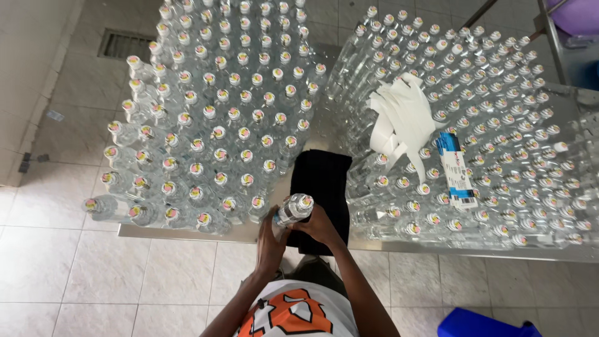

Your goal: The person repeatedly picks up clear plastic bottles from a table, places them on a black mat, and applies a white label to each bottle using both hands. After labeling, the person places the bottle back on the table among other bottles.

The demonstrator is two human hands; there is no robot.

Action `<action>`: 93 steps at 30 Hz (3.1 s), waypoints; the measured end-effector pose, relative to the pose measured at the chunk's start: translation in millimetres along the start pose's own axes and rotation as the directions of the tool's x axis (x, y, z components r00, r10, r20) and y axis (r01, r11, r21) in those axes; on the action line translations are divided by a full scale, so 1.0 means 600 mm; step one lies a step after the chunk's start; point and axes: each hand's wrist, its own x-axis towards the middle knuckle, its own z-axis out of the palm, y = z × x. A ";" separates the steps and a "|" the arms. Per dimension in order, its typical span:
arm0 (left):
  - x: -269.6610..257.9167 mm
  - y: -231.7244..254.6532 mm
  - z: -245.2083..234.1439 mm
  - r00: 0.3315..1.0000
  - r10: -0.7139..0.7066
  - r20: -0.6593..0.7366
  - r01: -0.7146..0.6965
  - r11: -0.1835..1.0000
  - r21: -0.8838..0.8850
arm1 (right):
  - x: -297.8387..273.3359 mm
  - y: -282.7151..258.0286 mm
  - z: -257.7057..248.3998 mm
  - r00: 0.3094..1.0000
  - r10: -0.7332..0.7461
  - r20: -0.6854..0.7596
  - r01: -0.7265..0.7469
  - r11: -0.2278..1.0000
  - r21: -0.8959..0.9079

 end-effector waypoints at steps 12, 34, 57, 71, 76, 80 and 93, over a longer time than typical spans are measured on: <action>-0.083 0.033 -0.106 0.961 -0.119 -0.250 0.065 0.975 -0.214 | 0.093 0.090 0.078 0.989 -0.102 -0.106 0.070 0.962 -0.264; 0.073 0.538 -0.019 0.861 0.305 -0.407 -0.486 0.259 -0.835 | -0.242 -0.368 -0.339 -0.109 -0.624 -0.773 0.950 0.163 -0.265; 0.476 0.502 0.225 0.961 0.129 -0.245 -0.227 0.874 -0.429 | -0.228 -0.044 -0.579 0.703 -0.544 -0.459 -0.168 0.499 -0.850; 1.058 0.212 0.457 0.987 0.130 0.095 -0.136 0.989 0.057 | -0.194 0.097 -0.543 0.576 -0.540 -0.614 -0.526 0.330 -0.783; 1.056 0.218 0.464 0.983 0.183 -0.007 -0.183 0.983 -0.020 | -0.177 0.066 -0.541 0.596 -0.542 -0.592 -0.500 0.326 -0.802; 1.018 0.179 0.459 0.957 0.219 -0.192 -0.213 0.976 0.051 | -0.176 0.020 -0.528 0.568 -0.596 -0.567 -0.466 0.335 -0.819; 0.433 0.401 0.228 0.969 0.111 -0.223 -0.134 0.987 -0.093 | -0.226 -0.025 -0.562 0.503 -0.473 -0.723 -0.480 0.543 -0.689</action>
